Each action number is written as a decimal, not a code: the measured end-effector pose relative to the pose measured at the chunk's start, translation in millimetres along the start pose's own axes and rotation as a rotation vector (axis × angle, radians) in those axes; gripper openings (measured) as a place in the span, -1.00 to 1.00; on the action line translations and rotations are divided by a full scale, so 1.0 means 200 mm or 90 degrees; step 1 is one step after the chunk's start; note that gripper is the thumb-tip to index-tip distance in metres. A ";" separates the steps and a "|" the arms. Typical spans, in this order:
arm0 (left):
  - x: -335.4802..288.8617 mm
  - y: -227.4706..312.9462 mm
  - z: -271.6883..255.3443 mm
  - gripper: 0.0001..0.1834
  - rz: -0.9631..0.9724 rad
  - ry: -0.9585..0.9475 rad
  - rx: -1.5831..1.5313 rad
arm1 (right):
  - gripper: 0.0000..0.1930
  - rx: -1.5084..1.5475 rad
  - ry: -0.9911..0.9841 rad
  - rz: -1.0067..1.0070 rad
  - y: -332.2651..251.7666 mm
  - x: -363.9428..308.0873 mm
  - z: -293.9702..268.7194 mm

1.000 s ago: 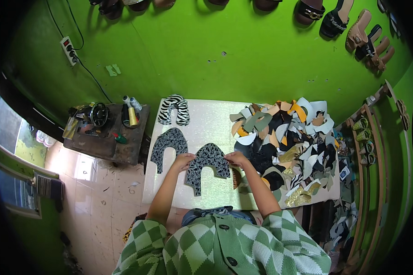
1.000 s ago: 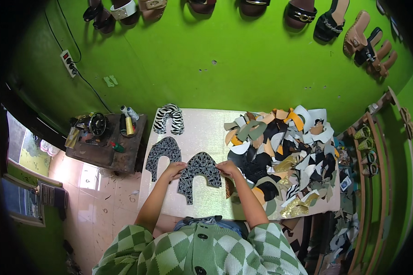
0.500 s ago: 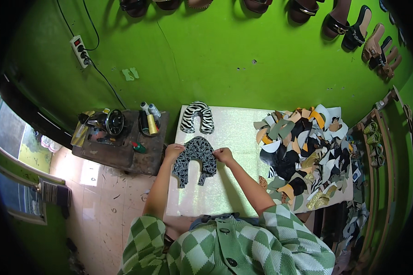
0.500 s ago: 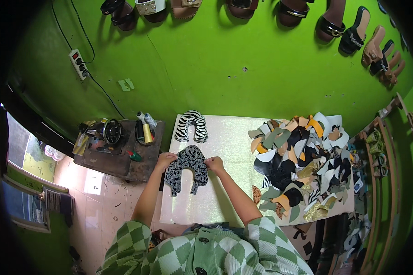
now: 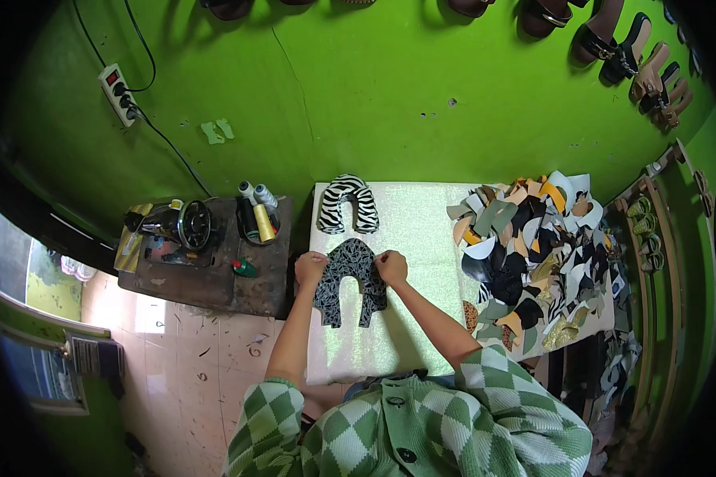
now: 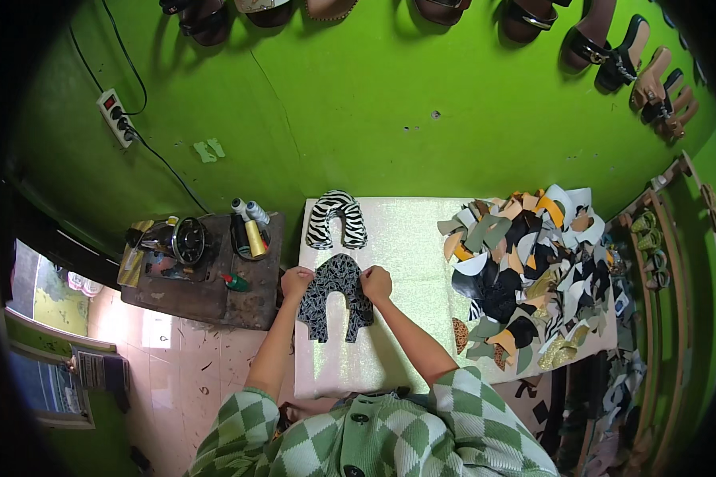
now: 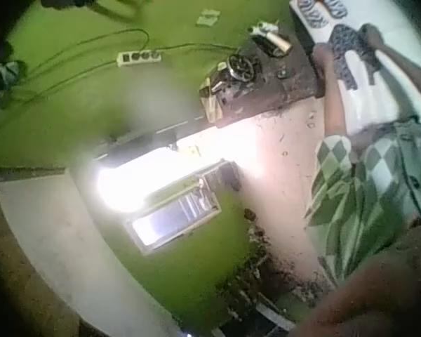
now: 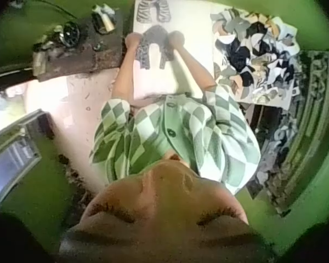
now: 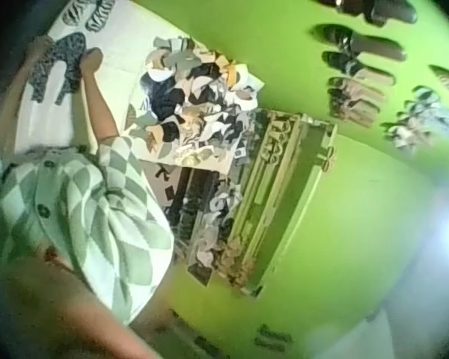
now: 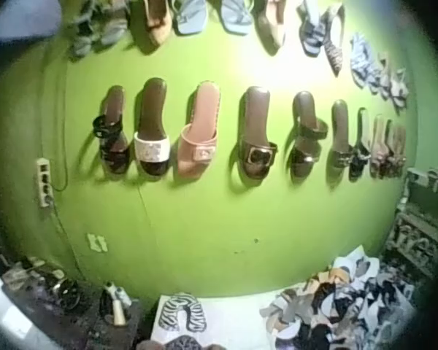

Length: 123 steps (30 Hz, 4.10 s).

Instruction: Sorting and inspecting various cut leather and fabric pieces for shoe assembly.

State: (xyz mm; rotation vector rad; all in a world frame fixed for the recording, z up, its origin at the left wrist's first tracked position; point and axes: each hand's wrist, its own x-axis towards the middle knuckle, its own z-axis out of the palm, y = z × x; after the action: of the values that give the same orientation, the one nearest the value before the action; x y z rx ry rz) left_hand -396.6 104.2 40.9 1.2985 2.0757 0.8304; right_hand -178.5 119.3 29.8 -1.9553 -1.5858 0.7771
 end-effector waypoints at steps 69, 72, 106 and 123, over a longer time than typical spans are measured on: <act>-1.57 1.12 1.56 -0.52 0.454 -0.197 0.028 | -0.71 -0.074 0.106 -0.082 1.82 -0.72 -1.71; -1.62 1.16 1.74 -0.66 0.433 -0.273 -0.030 | -0.74 -0.038 0.094 -0.087 1.95 -0.68 -1.82; -1.35 1.48 1.66 -0.84 0.529 -0.338 0.171 | -0.81 0.168 0.091 -0.073 1.99 -0.27 -2.20; -1.33 1.16 1.60 -0.55 0.333 -0.320 0.060 | -0.55 0.396 0.140 0.000 2.24 0.23 -2.24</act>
State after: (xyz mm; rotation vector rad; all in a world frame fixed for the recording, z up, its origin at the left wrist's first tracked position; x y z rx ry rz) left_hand 70.4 8.8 35.7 1.9132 1.4129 0.5308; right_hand 455.3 64.0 32.5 -1.5204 -1.0485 0.8874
